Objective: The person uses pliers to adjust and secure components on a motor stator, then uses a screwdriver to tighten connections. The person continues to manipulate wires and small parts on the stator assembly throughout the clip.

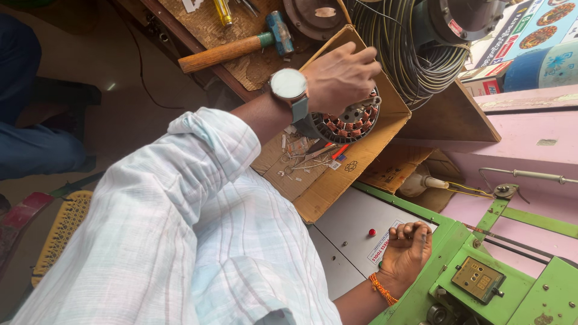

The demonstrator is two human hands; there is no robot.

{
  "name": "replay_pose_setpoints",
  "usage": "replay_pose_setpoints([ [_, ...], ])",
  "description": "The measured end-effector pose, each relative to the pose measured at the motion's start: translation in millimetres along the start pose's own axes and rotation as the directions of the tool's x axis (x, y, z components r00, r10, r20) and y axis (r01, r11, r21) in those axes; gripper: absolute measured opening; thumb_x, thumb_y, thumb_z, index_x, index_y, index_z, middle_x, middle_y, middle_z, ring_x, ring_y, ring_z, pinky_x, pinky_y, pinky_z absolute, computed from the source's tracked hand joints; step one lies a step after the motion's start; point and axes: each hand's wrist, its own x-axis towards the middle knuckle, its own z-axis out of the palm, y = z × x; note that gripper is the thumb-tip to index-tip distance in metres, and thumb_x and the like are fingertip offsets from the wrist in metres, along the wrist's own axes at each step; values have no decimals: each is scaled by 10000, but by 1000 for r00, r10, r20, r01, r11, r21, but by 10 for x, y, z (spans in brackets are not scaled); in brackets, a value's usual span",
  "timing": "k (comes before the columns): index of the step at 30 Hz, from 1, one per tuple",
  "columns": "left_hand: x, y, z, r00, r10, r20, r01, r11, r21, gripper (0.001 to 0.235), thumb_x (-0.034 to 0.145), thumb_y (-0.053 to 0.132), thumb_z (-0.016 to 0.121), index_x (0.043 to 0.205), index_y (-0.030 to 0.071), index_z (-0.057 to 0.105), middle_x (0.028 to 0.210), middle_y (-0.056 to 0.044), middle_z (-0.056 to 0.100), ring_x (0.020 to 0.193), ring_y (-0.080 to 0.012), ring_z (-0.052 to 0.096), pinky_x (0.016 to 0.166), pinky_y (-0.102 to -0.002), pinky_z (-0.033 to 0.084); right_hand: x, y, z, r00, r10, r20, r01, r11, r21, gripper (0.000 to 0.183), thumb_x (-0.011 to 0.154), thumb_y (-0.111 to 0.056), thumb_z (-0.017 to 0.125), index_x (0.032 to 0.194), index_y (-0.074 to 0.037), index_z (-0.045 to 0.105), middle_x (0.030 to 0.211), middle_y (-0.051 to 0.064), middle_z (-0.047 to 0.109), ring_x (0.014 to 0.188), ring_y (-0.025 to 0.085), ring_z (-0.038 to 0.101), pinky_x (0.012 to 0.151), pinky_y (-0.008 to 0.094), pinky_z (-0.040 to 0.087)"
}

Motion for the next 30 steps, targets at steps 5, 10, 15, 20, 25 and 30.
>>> replay_pose_setpoints([
  [5,92,-156,-66,983,-69,-168,51,992,-112,86,794,41,760,868,57,720,970,-79,631,851,-217,650,679,-357,560,36,88,179,1000,9,13,-7,992,-127,126,1045,-176,665,1066,-56,634,895,41,626,802,127,589,771,313,552],
  [10,-261,-191,-5,873,-395,-286,251,867,-430,139,899,156,773,928,69,668,946,-75,643,838,-261,700,701,-405,574,-16,200,385,999,35,29,-25,952,-306,109,1039,-148,653,1065,-44,638,902,56,643,812,132,612,778,319,575],
  [15,-964,183,105,806,-585,93,496,580,-645,169,949,265,715,943,100,678,901,-76,701,845,-279,701,737,-446,551,49,76,740,997,-56,59,77,888,-453,104,1056,-115,637,1056,-14,662,919,61,644,831,128,625,788,297,573],
  [20,-1447,665,206,835,-449,318,536,537,-651,129,904,236,686,982,137,712,921,-62,719,889,-301,692,775,-463,531,543,-49,1306,942,-151,300,315,709,-632,126,1055,-108,639,1066,8,688,967,56,663,881,124,641,825,278,573],
  [25,-1497,846,277,814,-317,487,570,602,-559,124,890,209,647,978,162,722,980,-17,717,941,-284,689,760,-473,531,1045,120,1931,800,-36,598,530,509,-678,163,995,-72,682,1140,-6,714,1125,50,682,1016,117,669,879,270,570],
  [30,-1589,831,268,831,-391,395,556,577,-598,185,872,182,633,1028,183,733,975,-17,720,920,-290,692,741,-463,538,1159,244,2137,656,54,753,700,327,-634,232,908,-43,769,1137,-19,742,1174,88,684,1080,180,647,905,317,565],
])
